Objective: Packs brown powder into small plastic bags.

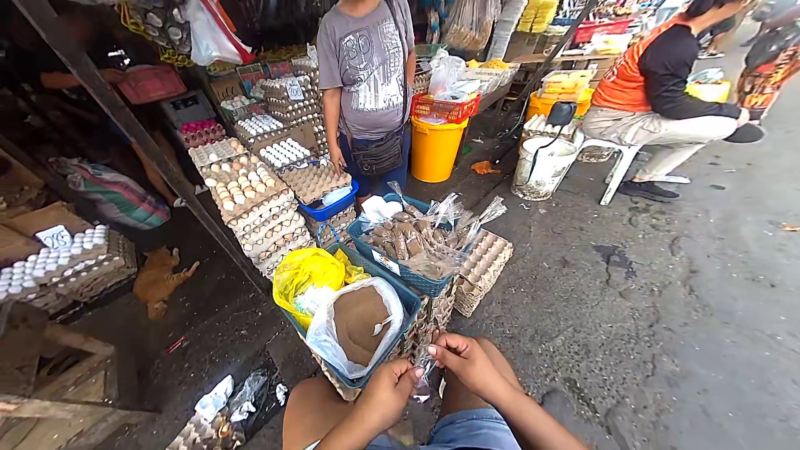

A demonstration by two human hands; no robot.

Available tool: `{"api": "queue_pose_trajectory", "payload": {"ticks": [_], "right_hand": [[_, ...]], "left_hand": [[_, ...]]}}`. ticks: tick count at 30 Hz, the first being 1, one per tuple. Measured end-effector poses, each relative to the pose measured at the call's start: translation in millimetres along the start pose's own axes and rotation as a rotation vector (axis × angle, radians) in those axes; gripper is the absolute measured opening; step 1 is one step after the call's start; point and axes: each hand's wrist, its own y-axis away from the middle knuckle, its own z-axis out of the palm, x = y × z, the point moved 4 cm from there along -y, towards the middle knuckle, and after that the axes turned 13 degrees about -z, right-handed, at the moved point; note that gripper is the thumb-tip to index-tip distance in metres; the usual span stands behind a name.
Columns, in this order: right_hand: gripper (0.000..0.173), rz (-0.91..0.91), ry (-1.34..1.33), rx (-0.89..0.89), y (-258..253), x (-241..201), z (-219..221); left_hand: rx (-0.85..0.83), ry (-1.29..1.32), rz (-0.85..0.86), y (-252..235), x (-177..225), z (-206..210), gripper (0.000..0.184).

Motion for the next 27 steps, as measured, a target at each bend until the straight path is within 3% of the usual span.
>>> {"api": "queue_pose_trajectory", "payload": {"ticks": [3, 8, 12, 13, 17, 21, 23, 27], "right_hand": [[0.009, 0.034, 0.003, -0.004, -0.3, -7.3, -5.6], [0.010, 0.012, -0.127, 0.037, -4.7, -12.0, -12.1], [0.040, 0.048, -0.123, -0.036, -6.4, -20.0, -11.0], [0.039, 0.056, -0.107, -0.080, -6.0, -21.8, -10.5], [0.009, 0.030, 0.008, -0.104, -2.8, -27.3, -8.6], [0.013, 0.054, 0.051, -0.127, 2.7, -33.2, -4.0], [0.010, 0.013, 0.034, -0.053, 3.6, -29.9, -7.8], [0.014, -0.070, -0.021, 0.005, 1.9, -26.4, -16.0]], "left_hand": [[-0.051, 0.006, 0.007, 0.3, 2.3, 5.0, 0.023], [0.016, 0.086, -0.010, 1.5, 7.0, 3.9, 0.026], [0.022, 0.068, 0.046, 5.2, 11.0, 5.1, 0.024], [0.023, 0.054, 0.055, 6.0, 11.4, 5.7, 0.025], [-0.034, 0.065, 0.068, 4.8, 9.0, 8.3, 0.026], [-0.008, 0.045, 0.120, 4.3, 8.5, 12.9, 0.017], [-0.022, 0.027, 0.114, 3.7, 8.0, 13.2, 0.015], [-0.116, -0.014, 0.098, 7.0, 15.0, 8.7, 0.025]]}}
